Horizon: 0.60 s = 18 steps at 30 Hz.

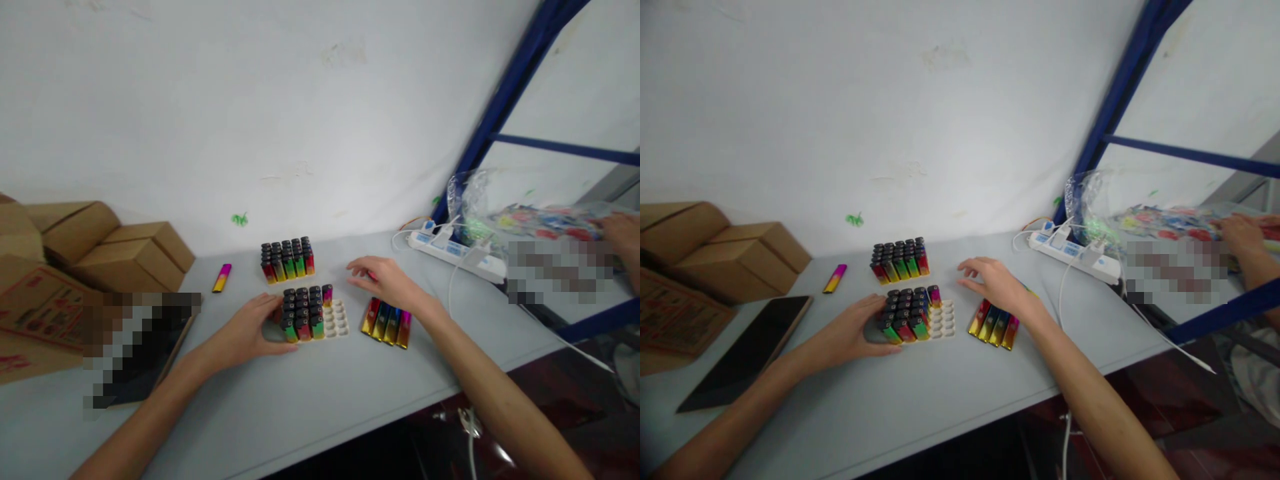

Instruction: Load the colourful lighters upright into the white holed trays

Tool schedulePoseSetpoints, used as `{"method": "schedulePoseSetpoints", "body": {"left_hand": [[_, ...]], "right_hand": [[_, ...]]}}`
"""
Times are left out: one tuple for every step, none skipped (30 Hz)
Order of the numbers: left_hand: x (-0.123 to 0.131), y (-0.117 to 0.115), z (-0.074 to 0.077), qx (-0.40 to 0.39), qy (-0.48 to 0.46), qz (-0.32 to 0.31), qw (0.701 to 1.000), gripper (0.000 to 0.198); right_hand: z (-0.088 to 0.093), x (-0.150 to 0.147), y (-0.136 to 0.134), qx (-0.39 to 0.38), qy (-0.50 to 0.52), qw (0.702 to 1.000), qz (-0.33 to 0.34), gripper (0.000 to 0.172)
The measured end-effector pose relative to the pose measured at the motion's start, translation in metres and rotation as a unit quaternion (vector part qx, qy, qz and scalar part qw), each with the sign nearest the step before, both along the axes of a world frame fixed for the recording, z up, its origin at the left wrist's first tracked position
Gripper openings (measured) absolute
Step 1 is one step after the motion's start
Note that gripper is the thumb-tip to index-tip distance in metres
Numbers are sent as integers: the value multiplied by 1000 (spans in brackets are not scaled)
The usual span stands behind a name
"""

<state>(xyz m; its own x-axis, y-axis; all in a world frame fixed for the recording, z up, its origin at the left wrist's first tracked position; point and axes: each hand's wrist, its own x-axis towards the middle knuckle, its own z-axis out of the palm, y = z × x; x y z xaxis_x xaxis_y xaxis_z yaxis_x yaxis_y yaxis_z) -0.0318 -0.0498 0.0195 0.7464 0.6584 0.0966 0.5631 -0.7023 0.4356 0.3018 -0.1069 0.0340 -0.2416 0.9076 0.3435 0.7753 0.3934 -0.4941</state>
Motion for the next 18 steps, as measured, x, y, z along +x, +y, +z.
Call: {"method": "schedulePoseSetpoints", "body": {"left_hand": [[0,0,0,-1,-3,1,1000,47],[0,-1,0,-4,-8,3,1000,47],[0,-1,0,-6,-12,5,1000,47],[0,-2,0,-9,-15,8,1000,48],[1,-2,0,-11,-15,12,1000,49],[1,-3,0,-14,-13,16,1000,50],[1,-3,0,-14,-11,20,1000,52],[1,-3,0,-13,-9,24,1000,53],[1,-3,0,-12,-7,26,1000,54],[1,-3,0,-9,-6,26,1000,54],[1,-3,-1,-6,-6,25,1000,54],[1,-3,-1,-2,-7,25,1000,54],[1,-3,-1,1,-7,24,1000,54],[1,-3,-2,4,-7,25,1000,53],[1,-3,-2,5,-7,26,1000,53],[1,-3,-1,5,-7,27,1000,53],[1,-3,-1,5,-6,27,1000,53],[1,-3,-1,4,-5,26,1000,53]], "right_hand": [[-1,9,1,2,-28,999,-42,22],[-2,17,2,0,-56,995,-80,20],[-4,24,3,-9,-80,991,-111,20],[-6,29,4,-21,-101,986,-134,21],[-9,33,5,-34,-118,981,-148,22],[-11,35,5,-48,-134,978,-155,22],[-13,35,6,-59,-149,975,-157,22],[-15,34,7,-67,-162,972,-156,22],[-15,32,7,-71,-171,971,-153,21],[-16,30,7,-72,-173,971,-147,21],[-15,27,7,-68,-166,974,-138,21],[-14,24,7,-61,-146,979,-125,21],[-13,21,6,-50,-113,986,-108,20],[-11,18,5,-39,-64,993,-90,18],[-9,15,4,-34,1,997,-70,18],[-7,11,2,-39,76,995,-48,20],[-5,8,1,-56,154,986,-24,22],[-3,3,-1,-81,226,971,0,25]]}}
